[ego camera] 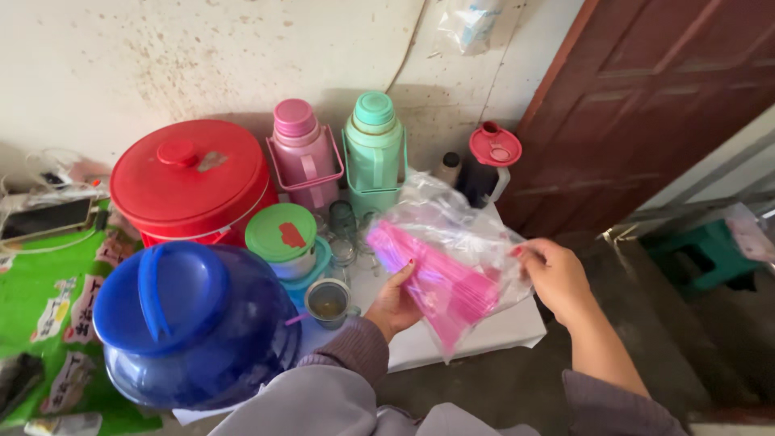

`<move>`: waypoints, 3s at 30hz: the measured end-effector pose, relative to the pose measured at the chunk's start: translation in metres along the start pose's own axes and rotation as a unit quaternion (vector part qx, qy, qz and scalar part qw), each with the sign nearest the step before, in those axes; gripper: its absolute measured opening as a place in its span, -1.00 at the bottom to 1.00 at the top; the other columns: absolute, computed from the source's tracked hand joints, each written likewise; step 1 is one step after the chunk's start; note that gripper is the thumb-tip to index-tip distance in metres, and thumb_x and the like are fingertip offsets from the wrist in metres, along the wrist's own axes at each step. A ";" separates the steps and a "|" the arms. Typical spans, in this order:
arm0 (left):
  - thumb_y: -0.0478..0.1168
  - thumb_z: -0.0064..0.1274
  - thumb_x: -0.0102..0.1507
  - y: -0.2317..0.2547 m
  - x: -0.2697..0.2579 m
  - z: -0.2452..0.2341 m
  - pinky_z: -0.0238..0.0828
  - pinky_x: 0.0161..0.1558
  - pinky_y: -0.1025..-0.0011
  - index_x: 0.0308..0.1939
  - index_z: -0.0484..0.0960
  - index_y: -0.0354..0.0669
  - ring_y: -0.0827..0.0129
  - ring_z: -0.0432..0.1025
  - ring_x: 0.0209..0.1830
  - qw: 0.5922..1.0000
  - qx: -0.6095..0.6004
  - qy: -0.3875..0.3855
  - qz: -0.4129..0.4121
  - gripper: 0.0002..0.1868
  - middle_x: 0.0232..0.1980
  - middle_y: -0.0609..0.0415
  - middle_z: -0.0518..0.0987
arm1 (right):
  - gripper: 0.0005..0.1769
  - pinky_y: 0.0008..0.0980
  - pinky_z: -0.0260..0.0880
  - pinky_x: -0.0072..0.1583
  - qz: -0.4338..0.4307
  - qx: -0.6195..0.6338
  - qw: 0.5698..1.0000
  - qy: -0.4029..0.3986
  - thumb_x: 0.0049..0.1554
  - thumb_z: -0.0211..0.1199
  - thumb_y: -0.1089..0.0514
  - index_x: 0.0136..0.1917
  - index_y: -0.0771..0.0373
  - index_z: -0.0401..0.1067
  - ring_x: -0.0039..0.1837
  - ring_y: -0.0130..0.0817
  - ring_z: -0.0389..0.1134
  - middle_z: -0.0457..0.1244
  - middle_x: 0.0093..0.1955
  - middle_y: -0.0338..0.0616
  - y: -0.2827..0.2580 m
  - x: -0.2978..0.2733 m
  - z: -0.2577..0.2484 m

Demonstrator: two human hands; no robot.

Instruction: The person organizes various containers, thermoses, and glassware on a table by moving items aside, wiping the surface with a cloth, and rearranging the objects.

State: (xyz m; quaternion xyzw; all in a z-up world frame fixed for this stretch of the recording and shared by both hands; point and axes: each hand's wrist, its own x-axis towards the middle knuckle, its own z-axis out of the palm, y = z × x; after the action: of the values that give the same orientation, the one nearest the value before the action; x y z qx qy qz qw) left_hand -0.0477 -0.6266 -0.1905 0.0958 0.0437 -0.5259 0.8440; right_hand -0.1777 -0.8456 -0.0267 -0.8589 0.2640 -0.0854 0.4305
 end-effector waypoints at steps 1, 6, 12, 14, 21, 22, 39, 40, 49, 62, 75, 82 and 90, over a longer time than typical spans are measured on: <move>-0.06 0.25 0.20 -0.002 -0.001 -0.002 0.19 0.43 -0.06 0.21 0.54 -0.03 0.06 0.40 0.32 1.000 -0.013 0.018 0.017 -0.49 0.25 0.03 0.57 | -0.70 -0.39 0.24 -0.16 0.015 0.030 0.999 0.038 0.28 0.16 0.07 0.09 0.30 0.57 -0.22 -0.41 0.26 0.33 -0.22 -0.10 0.003 0.003 0.003; -0.07 0.26 0.19 -0.015 0.004 -0.003 0.16 0.40 -0.07 0.28 0.52 -0.16 0.00 0.38 0.33 0.999 -0.016 -0.004 0.039 -0.40 0.26 -0.05 0.56 | -0.75 -0.39 0.15 -0.24 0.111 0.119 0.985 -0.058 0.23 0.25 -0.02 0.02 0.17 0.52 -0.30 -0.44 0.12 0.22 -0.29 -0.22 0.017 0.023 -0.003; -0.19 0.27 0.17 -0.027 0.018 -0.013 0.16 0.48 -0.07 0.25 0.48 -0.17 0.05 0.38 0.36 0.992 0.062 0.050 0.099 -0.42 0.31 -0.02 0.51 | -0.68 -0.43 0.37 -0.07 0.093 0.027 0.977 -0.190 0.01 0.48 0.14 0.02 0.31 0.57 -0.13 -0.47 0.39 0.42 -0.17 -0.19 0.076 0.053 -0.002; -0.22 0.26 0.19 -0.027 0.019 -0.015 0.14 0.48 -0.07 0.28 0.44 -0.18 0.04 0.36 0.36 0.992 0.044 0.027 0.112 -0.41 0.30 -0.03 0.50 | -0.60 -0.29 0.43 -0.04 0.101 0.122 0.964 -0.212 -0.05 0.46 0.25 0.05 0.42 0.49 -0.10 -0.31 0.44 0.42 -0.16 -0.08 0.089 0.061 -0.001; -0.20 0.24 0.16 -0.016 0.012 0.001 0.19 0.42 -0.09 0.30 0.45 -0.23 0.00 0.40 0.31 0.993 0.022 0.027 0.116 -0.37 0.27 -0.12 0.53 | -0.48 -0.38 0.42 0.01 0.130 0.187 0.941 -0.250 -0.15 0.49 0.31 0.12 0.27 0.49 -0.04 -0.43 0.43 0.44 -0.05 -0.23 0.062 0.056 0.004; -0.20 0.24 0.18 -0.012 0.011 0.005 0.18 0.43 -0.08 0.31 0.44 -0.23 0.01 0.40 0.31 0.993 0.027 0.021 0.111 -0.38 0.26 -0.10 0.54 | -0.51 -0.37 0.41 0.00 0.133 0.151 0.948 -0.248 -0.11 0.49 0.25 0.12 0.31 0.52 -0.06 -0.39 0.42 0.44 -0.07 -0.19 0.056 0.054 0.008; -0.32 0.27 0.14 0.033 0.016 0.038 0.52 -0.15 0.38 -0.09 0.67 -0.25 0.43 0.55 -0.24 0.875 0.387 0.166 0.240 -0.73 -0.21 0.13 0.69 | -0.33 -0.30 0.39 0.19 0.065 -0.144 0.952 -0.263 -0.09 0.51 0.04 0.24 0.32 0.45 0.15 -0.23 0.42 0.42 0.12 0.02 0.041 0.073 0.069; -0.34 0.30 0.12 0.036 0.011 0.042 0.50 -0.17 0.37 -0.10 0.63 -0.22 0.44 0.52 -0.27 0.863 0.399 0.167 0.262 -0.72 -0.23 0.14 0.65 | -0.19 -0.30 0.35 0.29 0.073 -0.226 0.941 -0.241 -0.08 0.59 0.01 0.34 0.33 0.35 0.28 -0.19 0.38 0.36 0.25 0.09 0.037 0.079 0.057; -0.35 0.35 0.12 0.036 -0.012 0.052 0.46 -0.17 0.42 -0.07 0.62 -0.24 0.48 0.49 -0.25 0.836 0.479 0.116 0.239 -0.67 -0.22 0.16 0.62 | -0.34 0.01 -0.01 0.61 -0.481 -0.087 0.869 0.080 0.12 0.10 0.35 0.50 0.17 0.27 0.60 0.06 0.11 0.16 0.56 0.01 -0.106 0.071 0.051; -0.38 0.31 0.12 0.063 -0.025 0.040 0.50 -0.08 0.39 -0.01 0.60 -0.19 0.48 0.52 -0.20 0.842 0.479 0.082 0.234 -0.63 -0.17 0.16 0.64 | -0.37 -0.17 0.19 0.53 -0.375 -0.053 0.924 0.052 0.12 0.40 0.05 0.43 0.14 0.38 0.56 -0.12 0.22 0.28 0.46 -0.04 -0.090 0.063 0.079; -0.33 0.28 0.09 0.066 -0.032 0.048 0.47 -0.19 0.40 -0.02 0.56 -0.14 0.48 0.49 -0.28 0.818 0.455 0.189 0.297 -0.61 -0.23 0.20 0.62 | -0.25 -0.17 0.46 -0.04 0.052 -0.079 0.995 -0.007 0.01 0.48 -0.07 0.35 0.31 0.36 -0.09 -0.09 0.48 0.45 0.03 0.10 -0.077 0.050 0.162; -0.25 0.22 0.12 0.079 -0.022 0.084 0.48 -0.21 0.29 0.05 0.47 -0.19 0.27 0.54 -0.25 0.718 0.500 0.306 0.375 -0.56 -0.20 -0.05 0.62 | -0.40 -0.30 0.45 -0.07 0.093 0.232 0.956 -0.151 0.07 0.22 0.08 0.36 0.31 0.34 -0.10 -0.19 0.47 0.45 0.04 -0.02 -0.089 0.080 0.160; -0.31 0.14 0.01 0.097 0.018 0.075 -0.02 0.51 0.02 0.64 0.14 -0.22 -0.19 0.12 0.45 0.530 0.714 0.099 0.447 0.07 0.47 -0.32 0.20 | -0.28 -0.32 0.38 0.18 -0.030 0.166 0.966 -0.193 -0.01 0.48 -0.02 0.37 0.24 0.42 0.17 -0.36 0.40 0.40 0.19 -0.14 -0.100 0.142 0.148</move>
State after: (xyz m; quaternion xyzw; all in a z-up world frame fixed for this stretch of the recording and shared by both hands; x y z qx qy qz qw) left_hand 0.0447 -0.6166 -0.1088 0.7249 -0.3113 0.0767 0.6097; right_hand 0.0356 -0.7691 -0.0509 -0.7830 0.1317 0.0266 0.6073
